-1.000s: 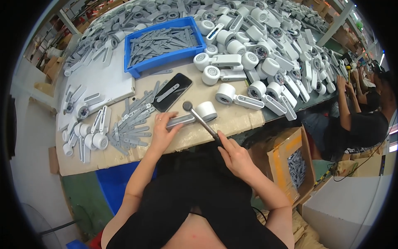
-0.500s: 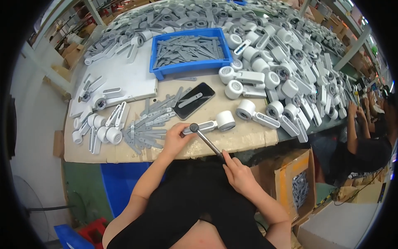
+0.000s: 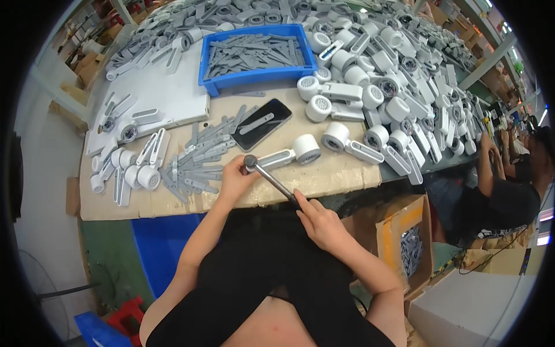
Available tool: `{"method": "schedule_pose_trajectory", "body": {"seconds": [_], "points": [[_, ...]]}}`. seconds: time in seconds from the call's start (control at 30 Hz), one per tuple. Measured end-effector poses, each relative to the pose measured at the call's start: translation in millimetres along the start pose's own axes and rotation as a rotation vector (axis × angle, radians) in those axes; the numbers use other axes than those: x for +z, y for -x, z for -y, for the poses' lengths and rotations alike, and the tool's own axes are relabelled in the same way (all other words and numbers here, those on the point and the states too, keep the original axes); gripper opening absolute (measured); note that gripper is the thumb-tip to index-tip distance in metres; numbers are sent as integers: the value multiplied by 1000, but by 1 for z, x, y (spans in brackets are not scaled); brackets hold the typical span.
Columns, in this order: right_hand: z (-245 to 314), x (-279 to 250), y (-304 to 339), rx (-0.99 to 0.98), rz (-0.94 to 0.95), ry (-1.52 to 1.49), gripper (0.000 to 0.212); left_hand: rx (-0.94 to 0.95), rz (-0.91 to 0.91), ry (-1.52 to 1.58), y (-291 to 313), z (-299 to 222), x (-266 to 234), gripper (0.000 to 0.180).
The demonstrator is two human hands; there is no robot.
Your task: The person assembles white plastic housings by inserting metal strips into them, tapping the metal strips into place with a small mallet.
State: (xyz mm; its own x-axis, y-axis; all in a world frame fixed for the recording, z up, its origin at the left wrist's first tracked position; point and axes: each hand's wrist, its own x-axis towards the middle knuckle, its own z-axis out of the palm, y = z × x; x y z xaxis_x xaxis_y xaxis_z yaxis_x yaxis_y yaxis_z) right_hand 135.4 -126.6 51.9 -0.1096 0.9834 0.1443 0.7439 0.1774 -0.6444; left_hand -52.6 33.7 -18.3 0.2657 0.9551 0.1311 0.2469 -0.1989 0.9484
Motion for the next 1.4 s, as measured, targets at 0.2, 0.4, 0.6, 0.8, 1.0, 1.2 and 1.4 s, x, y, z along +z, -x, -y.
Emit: {"method": "schedule_pose_trajectory", "body": {"seconds": [0.2, 0.4, 0.6, 0.8, 1.0, 1.2, 1.4], "points": [[2, 6, -1, -37, 25, 4, 52, 26, -20, 29, -1, 1, 4, 31], [4, 6, 2, -60, -104, -88, 50, -28, 20, -13, 1, -4, 2, 27], [-5, -2, 15, -44, -243, -101, 48, 0, 38, -84, 4, -10, -1, 28], [-9, -8, 13, -48, -236, -97, 50, 39, 65, -79, 1, -11, 1, 29], [-18, 1, 13, 18, -64, -62, 51, 18, 190, -366, -1, -30, -4, 30], [-27, -27, 17, -84, -320, -142, 50, 142, 214, -188, -12, -19, -24, 32], [-50, -34, 24, 103, -445, -308, 44, -138, 145, 92, -124, -70, -50, 33]]}}
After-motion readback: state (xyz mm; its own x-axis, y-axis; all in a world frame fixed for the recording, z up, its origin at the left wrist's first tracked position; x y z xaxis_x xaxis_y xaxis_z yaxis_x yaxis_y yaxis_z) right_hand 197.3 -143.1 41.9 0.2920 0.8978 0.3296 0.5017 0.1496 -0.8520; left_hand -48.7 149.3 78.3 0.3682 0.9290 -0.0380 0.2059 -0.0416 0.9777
